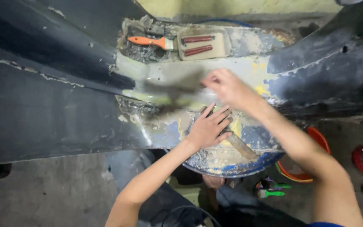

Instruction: The person sands a section of a car's body panel using a sanding block. They work on a curved area that has been partially stripped of paint, smoothing the surface with repetitive back-and-forth motions.

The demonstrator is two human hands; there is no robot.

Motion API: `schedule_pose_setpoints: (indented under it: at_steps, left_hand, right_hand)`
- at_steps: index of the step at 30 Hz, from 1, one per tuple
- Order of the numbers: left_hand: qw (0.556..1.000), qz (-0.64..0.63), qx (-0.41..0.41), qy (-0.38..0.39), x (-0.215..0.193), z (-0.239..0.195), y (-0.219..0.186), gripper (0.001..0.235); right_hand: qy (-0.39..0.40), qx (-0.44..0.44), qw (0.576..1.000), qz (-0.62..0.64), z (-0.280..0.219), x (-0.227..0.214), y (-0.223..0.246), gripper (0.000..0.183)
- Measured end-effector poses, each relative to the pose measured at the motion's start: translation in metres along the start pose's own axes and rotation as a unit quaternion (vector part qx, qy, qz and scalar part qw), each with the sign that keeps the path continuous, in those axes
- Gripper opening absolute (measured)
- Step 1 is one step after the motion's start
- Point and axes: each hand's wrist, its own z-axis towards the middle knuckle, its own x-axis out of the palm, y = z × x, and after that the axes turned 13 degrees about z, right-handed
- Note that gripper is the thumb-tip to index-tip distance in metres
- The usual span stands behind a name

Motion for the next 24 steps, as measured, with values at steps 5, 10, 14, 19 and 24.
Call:
schedule_pose_setpoints:
  at_steps: [5, 10, 14, 19, 24]
  left_hand:
    - [1.000, -0.001, -0.011, -0.004, -0.006, 0.000, 0.000, 0.047]
    - [1.000, -0.006, -0.011, -0.013, -0.004, 0.000, 0.001, 0.046]
    - [1.000, -0.003, -0.016, -0.022, -0.001, 0.001, 0.001, 0.047]
    - [0.999, -0.010, -0.011, -0.034, 0.000, 0.003, 0.000, 0.047]
    - [0.999, -0.023, -0.017, 0.015, -0.005, 0.003, 0.001, 0.048]
  right_hand:
    - [-0.060, 0.094, 0.993, -0.024, -0.008, 0.009, -0.017, 0.014]
    - [-0.058, 0.071, 0.994, -0.056, -0.007, 0.005, -0.003, 0.017]
    - [-0.047, 0.068, 0.994, -0.067, -0.015, 0.004, -0.026, 0.016]
    - [-0.102, 0.081, 0.989, -0.067, 0.001, 0.018, -0.024, 0.013]
    - [-0.084, 0.094, 0.992, 0.016, 0.007, 0.007, -0.015, 0.006]
